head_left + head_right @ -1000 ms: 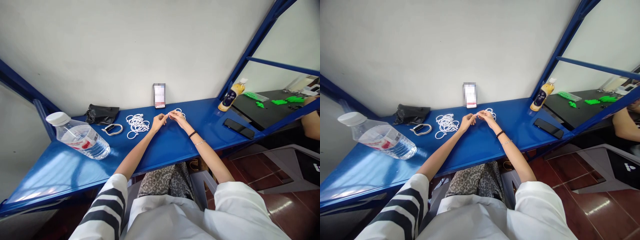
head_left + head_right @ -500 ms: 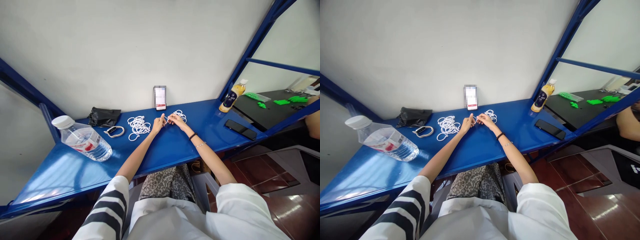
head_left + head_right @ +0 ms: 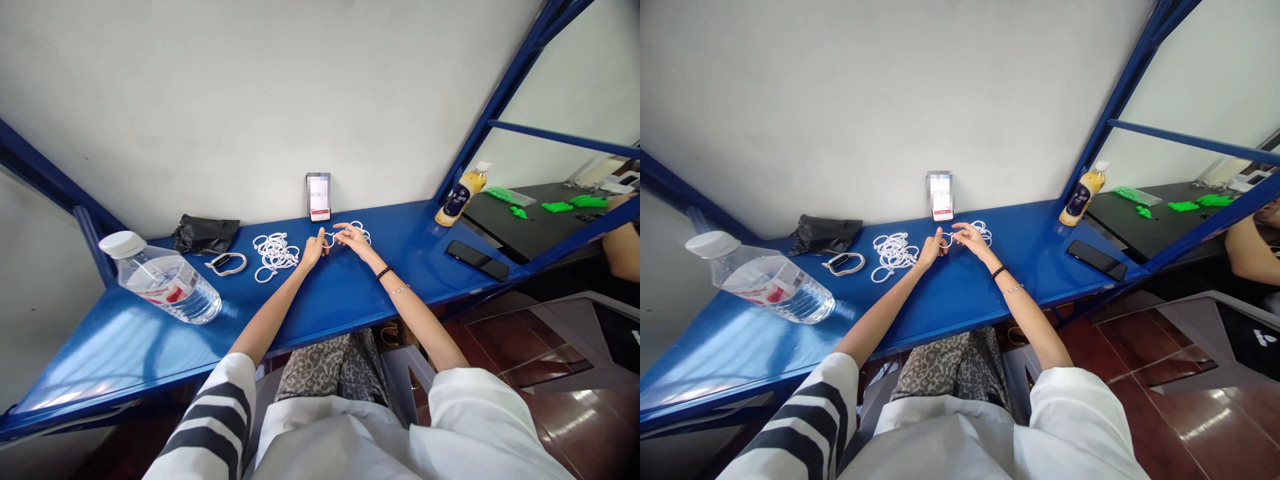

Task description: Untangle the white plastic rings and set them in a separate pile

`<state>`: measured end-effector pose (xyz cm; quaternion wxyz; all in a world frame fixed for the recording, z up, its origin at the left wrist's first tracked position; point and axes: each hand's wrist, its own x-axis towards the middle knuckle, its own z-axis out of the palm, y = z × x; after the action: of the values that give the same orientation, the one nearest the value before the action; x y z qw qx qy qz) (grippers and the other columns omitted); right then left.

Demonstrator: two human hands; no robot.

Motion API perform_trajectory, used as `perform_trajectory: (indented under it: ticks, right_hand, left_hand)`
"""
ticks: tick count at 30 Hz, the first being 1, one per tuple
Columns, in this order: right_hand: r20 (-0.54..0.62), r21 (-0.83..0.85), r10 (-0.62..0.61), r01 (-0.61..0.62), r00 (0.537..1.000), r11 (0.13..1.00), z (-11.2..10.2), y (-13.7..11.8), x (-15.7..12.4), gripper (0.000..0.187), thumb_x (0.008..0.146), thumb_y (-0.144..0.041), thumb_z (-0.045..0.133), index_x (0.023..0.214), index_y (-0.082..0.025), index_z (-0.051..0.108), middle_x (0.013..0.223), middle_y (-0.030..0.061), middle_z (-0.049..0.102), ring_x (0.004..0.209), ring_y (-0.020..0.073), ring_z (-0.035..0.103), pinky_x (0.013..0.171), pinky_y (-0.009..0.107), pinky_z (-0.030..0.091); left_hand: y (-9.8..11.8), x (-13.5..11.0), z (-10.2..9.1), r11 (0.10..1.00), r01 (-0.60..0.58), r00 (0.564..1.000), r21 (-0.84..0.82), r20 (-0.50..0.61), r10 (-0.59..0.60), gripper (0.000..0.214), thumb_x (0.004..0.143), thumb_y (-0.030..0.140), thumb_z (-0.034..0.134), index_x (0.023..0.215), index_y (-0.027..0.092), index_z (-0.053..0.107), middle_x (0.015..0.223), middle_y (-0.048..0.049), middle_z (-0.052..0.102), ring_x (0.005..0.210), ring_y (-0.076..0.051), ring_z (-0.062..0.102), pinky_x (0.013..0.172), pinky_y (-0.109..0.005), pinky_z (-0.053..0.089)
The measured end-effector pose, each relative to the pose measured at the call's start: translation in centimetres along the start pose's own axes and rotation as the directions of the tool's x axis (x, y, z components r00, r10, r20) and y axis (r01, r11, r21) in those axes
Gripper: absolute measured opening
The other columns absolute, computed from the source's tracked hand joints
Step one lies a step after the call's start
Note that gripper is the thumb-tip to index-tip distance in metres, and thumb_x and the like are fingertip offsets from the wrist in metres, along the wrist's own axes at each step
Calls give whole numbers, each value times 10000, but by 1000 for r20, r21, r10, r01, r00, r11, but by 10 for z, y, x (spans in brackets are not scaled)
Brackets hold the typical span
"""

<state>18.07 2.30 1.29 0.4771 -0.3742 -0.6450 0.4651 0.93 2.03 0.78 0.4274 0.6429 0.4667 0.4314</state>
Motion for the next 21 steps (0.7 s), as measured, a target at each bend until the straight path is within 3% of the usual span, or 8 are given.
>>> perform_trajectory:
  ticks: [6, 21]
  right_hand:
    - [26, -38, -29, 30, 999, 999, 1, -1, 1, 351, 742, -466, 714, 978, -212, 661, 798, 13, 646, 726, 146, 586, 752, 314, 497]
    - [-29, -117, -77, 73, 997, 990, 2, -1, -1, 329, 768, -520, 666, 817, -215, 555, 758, -5, 579, 713, 148, 566, 704, 304, 473]
  left_hand:
    - [-3, 1, 1, 1000, -18, 1000, -1, 1, 18, 807, 896, 725, 184, 402, 179, 514, 413, -41, 497, 421, -100, 457, 513, -246, 384]
    - [-2, 1, 4, 999, -30, 999, -30, 28, 31, 659, 924, 586, 349, 478, 160, 581, 460, -42, 565, 423, -102, 485, 541, -242, 413]
